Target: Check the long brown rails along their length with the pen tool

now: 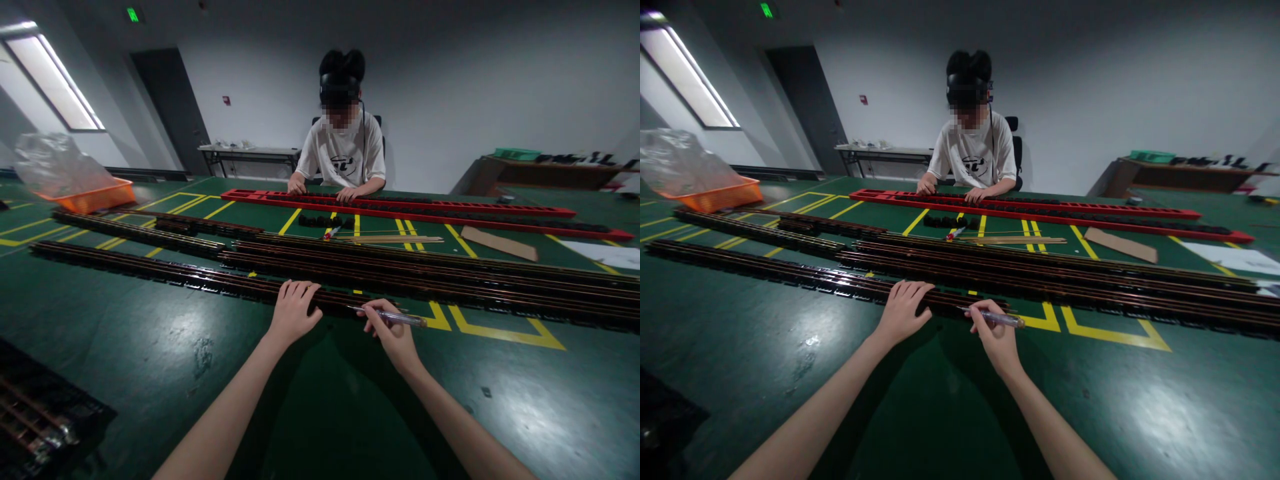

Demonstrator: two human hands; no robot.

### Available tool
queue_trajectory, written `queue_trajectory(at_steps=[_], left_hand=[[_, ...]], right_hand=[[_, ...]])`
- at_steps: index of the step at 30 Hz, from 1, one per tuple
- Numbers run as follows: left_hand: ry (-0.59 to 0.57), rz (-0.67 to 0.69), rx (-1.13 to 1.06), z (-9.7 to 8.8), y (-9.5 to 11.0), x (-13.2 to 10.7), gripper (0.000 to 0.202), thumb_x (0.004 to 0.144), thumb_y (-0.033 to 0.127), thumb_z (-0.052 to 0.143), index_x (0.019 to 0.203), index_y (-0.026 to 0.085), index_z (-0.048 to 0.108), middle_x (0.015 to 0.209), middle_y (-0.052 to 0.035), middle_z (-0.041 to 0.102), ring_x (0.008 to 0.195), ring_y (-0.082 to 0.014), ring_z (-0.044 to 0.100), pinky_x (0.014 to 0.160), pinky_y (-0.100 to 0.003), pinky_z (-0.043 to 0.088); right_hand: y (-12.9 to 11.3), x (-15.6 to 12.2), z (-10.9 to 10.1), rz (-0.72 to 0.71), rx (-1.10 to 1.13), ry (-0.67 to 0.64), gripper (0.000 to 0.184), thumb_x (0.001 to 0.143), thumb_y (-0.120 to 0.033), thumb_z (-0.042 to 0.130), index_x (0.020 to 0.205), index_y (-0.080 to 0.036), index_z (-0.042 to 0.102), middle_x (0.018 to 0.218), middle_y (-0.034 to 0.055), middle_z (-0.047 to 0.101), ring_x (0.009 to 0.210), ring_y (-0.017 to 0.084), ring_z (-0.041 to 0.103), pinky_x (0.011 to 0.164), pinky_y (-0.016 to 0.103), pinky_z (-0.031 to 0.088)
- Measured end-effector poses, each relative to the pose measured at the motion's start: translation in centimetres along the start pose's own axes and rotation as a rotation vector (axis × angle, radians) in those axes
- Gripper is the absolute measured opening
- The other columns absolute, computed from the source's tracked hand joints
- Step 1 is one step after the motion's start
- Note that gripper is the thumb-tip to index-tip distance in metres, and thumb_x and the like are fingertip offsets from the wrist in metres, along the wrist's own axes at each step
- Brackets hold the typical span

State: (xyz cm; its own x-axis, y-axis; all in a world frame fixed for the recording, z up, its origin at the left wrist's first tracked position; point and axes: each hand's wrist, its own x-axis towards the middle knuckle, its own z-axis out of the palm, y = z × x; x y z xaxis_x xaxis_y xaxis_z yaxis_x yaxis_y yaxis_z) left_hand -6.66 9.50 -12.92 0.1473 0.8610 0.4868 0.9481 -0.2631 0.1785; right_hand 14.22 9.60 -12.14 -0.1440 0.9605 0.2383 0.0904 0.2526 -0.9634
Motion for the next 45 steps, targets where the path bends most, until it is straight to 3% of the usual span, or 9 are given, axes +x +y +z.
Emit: queue_trajectory(at_steps=[24, 33, 45], left_hand=[[0.009, 0.011, 0.022, 0.14, -0.01, 0.05, 0.036, 0.076, 0.026, 0.051, 0.111, 0.019, 0.057, 0.109, -0.0064, 0.062, 0.104, -0.0236, 0.053, 0.102, -0.045, 0.031], [0.018, 0.013, 0.045, 0.29, -0.16, 0.05, 0.035, 0.082, 0.039, 0.051, 0.110, 0.018, 0.057, 0.109, -0.0076, 0.063, 0.105, -0.0243, 0.053, 0.101, -0.045, 0.032], [0.073, 0.018, 0.114, 0.76, 0.18, 0.08, 0.028, 0.083, 0.032, 0.051, 0.107, 0.019, 0.058, 0.105, -0.0066, 0.064, 0.102, -0.0234, 0.055, 0.102, -0.046, 0.031]], right_hand=[[0.21, -0.02, 0.01, -0.001, 0.013, -0.010, 0.030, 0.079, -0.048, 0.059, 0.081, -0.018, 0.059, 0.076, 0.0052, 0.067, 0.053, 0.013, 0.056, 0.047, 0.024, 0.042], [0.37, -0.03, -0.03, -0.020, -0.004, -0.014, 0.029, 0.081, -0.047, 0.058, 0.083, -0.018, 0.059, 0.077, 0.0048, 0.068, 0.055, 0.014, 0.057, 0.047, 0.024, 0.043], [0.28, -0.01, -0.09, -0.030, -0.008, -0.013, 0.030, 0.081, -0.048, 0.058, 0.083, -0.018, 0.059, 0.078, 0.0054, 0.068, 0.055, 0.013, 0.057, 0.048, 0.024, 0.044]])
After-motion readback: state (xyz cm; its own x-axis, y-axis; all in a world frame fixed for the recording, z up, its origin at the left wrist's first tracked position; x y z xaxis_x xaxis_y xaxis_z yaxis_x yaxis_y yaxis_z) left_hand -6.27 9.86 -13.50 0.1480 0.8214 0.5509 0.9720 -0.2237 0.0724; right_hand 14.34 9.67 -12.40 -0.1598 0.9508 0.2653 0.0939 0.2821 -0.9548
